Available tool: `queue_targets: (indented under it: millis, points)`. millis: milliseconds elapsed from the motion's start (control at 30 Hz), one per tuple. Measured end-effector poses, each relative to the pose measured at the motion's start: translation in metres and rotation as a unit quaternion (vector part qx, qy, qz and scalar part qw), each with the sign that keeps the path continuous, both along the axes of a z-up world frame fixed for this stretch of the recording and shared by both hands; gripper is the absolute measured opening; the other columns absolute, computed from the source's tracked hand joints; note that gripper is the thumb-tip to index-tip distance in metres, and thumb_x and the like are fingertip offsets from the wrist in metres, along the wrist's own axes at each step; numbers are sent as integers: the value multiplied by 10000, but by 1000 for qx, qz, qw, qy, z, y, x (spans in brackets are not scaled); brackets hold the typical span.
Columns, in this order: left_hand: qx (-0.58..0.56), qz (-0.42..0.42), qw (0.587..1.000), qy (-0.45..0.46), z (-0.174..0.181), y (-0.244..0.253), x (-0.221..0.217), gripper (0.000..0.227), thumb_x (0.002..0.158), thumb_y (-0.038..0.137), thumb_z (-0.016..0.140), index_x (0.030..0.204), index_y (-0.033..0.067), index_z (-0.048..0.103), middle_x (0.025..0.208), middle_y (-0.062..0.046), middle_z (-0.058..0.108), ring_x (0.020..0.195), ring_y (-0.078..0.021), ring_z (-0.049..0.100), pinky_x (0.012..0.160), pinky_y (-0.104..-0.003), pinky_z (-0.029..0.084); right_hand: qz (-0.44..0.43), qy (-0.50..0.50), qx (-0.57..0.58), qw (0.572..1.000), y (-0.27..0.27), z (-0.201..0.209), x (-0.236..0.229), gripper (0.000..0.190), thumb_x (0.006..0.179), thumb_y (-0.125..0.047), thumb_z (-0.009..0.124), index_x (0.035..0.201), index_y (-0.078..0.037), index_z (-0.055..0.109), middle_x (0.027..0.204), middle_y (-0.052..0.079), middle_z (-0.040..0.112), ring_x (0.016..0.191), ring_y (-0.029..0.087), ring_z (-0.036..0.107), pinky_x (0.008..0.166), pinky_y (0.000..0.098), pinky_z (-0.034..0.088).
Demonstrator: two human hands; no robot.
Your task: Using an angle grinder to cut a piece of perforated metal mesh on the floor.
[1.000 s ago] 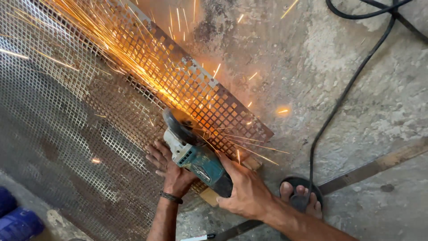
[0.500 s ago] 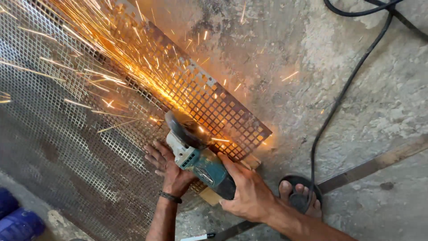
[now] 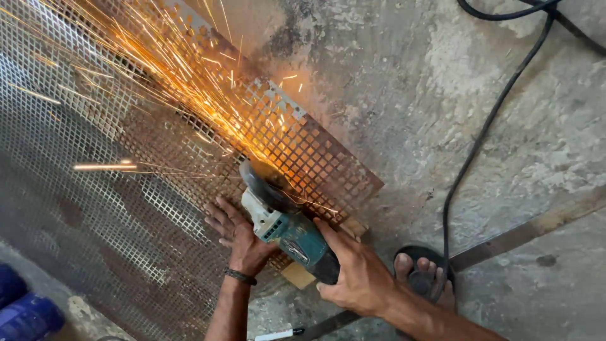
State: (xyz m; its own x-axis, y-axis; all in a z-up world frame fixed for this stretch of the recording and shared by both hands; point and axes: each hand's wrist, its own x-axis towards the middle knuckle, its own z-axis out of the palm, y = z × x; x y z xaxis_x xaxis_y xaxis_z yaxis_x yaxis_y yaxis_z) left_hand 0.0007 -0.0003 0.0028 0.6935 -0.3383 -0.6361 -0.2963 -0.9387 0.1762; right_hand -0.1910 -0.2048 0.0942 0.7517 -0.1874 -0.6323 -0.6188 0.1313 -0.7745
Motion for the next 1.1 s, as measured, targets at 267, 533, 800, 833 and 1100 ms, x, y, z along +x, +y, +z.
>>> queue_targets:
  millis: [267, 533, 800, 833, 1100]
  points:
    - [-11, 6, 1000, -4, -3, 3, -1, 1754, 422, 590, 987, 1602, 120, -223, 1644, -234, -361, 1468, -580, -322, 943, -926, 37, -28, -29, -6, 999, -3, 5, -3, 967, 633, -156, 811, 1513, -96, 415, 1319, 124, 695, 1016, 341, 742, 784, 448, 579]
    - [-12, 11, 1000, 3, 2, -2, -1, 1696, 464, 706, 881, 1591, 97, -229, 1639, -240, -365, 1466, -570, -329, 973, -910, 2, -50, -52, -24, 997, 6, -1, -15, 975, 620, -137, 810, 1510, -40, 424, 1404, 152, 656, 1149, 335, 715, 877, 398, 584]
    - [-6, 7, 1000, -6, -11, 9, 1, 1666, 506, 633, 927, 1597, 144, -233, 1647, -220, -364, 1479, -569, -312, 969, -919, 26, -36, -35, -31, 998, 10, -2, -20, 979, 626, -161, 802, 1520, -56, 416, 1416, 154, 635, 1181, 360, 680, 906, 429, 561]
    - [-4, 7, 1000, -9, -10, 8, 1, 1649, 526, 618, 926, 1598, 132, -229, 1643, -231, -363, 1477, -580, -302, 968, -921, 31, -36, -28, -25, 999, 10, -2, -20, 991, 623, -164, 804, 1527, -71, 409, 1404, 147, 641, 1168, 353, 688, 905, 427, 566]
    - [-10, 22, 1000, 15, -7, 7, 1, 1671, 462, 736, 853, 1592, 151, -230, 1632, -212, -391, 1460, -559, -350, 955, -917, -50, -63, -85, 11, 994, 0, 11, -20, 1003, 644, -80, 793, 1555, -114, 374, 1506, 115, 595, 1272, 324, 655, 975, 411, 540]
